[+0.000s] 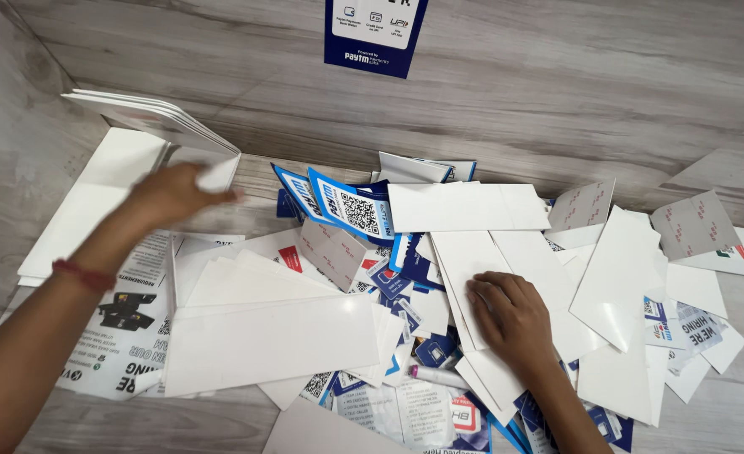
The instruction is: The person folds white rectangular paper cards with QR codes and logos along a pre-printed crease. They pick up cards from a pile, fold them, and place the finished cards into a separate stack on the left.
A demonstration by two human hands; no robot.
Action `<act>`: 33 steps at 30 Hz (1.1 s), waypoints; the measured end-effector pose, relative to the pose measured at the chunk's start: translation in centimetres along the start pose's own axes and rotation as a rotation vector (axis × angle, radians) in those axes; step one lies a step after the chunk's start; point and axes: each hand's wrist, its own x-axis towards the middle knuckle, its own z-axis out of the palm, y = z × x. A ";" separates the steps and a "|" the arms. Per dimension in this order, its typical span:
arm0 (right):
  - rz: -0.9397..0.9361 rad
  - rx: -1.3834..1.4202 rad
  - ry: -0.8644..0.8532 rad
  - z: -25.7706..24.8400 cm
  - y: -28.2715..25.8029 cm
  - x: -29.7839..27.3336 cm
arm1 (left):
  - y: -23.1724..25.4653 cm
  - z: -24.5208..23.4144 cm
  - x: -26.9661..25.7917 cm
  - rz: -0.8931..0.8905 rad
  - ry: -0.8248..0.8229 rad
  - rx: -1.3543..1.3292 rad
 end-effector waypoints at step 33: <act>-0.028 0.000 0.052 0.4 0.1 -0.5 | 7.3 -2.7 -23.3 0.491 0.898 0.260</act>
